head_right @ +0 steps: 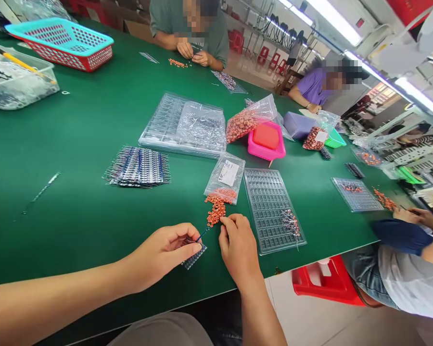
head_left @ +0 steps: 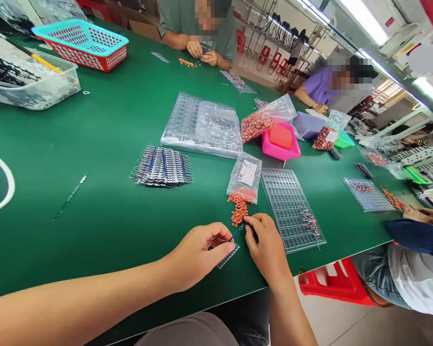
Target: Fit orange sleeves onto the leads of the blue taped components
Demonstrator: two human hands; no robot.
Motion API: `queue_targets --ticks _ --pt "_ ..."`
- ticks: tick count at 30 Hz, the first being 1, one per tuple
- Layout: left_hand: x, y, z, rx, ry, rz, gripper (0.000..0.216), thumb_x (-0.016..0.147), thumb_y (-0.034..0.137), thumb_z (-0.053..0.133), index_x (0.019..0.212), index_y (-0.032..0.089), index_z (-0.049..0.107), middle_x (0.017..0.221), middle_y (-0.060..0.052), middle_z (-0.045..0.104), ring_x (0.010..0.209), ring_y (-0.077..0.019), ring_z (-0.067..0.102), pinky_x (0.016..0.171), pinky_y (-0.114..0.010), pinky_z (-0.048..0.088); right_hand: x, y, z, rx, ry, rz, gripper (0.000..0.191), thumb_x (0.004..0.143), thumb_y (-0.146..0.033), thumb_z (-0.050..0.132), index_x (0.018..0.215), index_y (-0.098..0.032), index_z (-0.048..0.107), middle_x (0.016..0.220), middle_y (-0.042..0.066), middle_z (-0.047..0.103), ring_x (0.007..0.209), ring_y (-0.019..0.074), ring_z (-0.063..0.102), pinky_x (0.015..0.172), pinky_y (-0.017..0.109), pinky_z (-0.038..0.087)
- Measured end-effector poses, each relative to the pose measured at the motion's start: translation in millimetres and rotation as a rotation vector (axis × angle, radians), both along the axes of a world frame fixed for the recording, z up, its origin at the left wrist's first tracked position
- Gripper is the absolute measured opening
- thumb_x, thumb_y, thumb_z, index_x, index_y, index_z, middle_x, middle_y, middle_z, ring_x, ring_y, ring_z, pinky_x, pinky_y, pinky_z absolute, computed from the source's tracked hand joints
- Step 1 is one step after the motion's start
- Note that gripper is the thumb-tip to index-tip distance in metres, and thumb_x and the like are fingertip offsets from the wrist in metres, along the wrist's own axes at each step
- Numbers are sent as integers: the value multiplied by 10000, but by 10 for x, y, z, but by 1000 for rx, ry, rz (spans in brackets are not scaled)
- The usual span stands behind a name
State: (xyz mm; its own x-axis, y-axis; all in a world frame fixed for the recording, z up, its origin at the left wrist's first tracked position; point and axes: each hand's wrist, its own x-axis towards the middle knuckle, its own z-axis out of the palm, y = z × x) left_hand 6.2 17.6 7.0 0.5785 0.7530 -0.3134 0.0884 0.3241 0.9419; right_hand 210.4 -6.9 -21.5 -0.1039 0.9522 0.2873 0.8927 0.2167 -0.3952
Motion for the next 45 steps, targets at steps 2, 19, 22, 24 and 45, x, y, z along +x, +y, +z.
queue_targets --ticks 2,19,22,24,45 --pt "2 8 7 -5 0 -3 194 844 358 597 798 172 568 728 21 545 697 -152 501 679 -303 436 21 -55 -13 -22 14 -2 248 969 -161 503 1140 -212 674 1049 109 640 973 237 626 821 388 553" --pt "8 21 -27 -39 -12 -6 208 845 376 605 825 171 584 732 17 566 707 -159 529 695 -314 456 70 -181 -87 63 116 -96 226 971 -177 499 1088 -230 686 982 74 648 935 207 639 796 353 551" --pt "5 21 -36 -42 -13 -1 205 839 373 608 825 170 583 728 18 564 705 -158 525 692 -315 455 70 -192 -90 85 96 -76 215 972 -178 515 1077 -233 694 972 70 651 933 205 636 801 355 548" --pt "4 18 -41 -44 -15 -2 203 839 370 607 828 169 586 727 18 562 705 -157 523 694 -315 455 62 -193 -93 96 78 -58 213 973 -177 527 1084 -235 700 970 69 651 935 205 631 803 356 547" --pt "-2 -59 -40 -9 -112 -15 112 869 299 646 879 187 643 1213 -85 714 1119 -241 663 1008 -400 478 -91 -329 71 15 487 -39 99 945 -196 579 884 -234 646 837 18 615 716 146 593 592 257 467"
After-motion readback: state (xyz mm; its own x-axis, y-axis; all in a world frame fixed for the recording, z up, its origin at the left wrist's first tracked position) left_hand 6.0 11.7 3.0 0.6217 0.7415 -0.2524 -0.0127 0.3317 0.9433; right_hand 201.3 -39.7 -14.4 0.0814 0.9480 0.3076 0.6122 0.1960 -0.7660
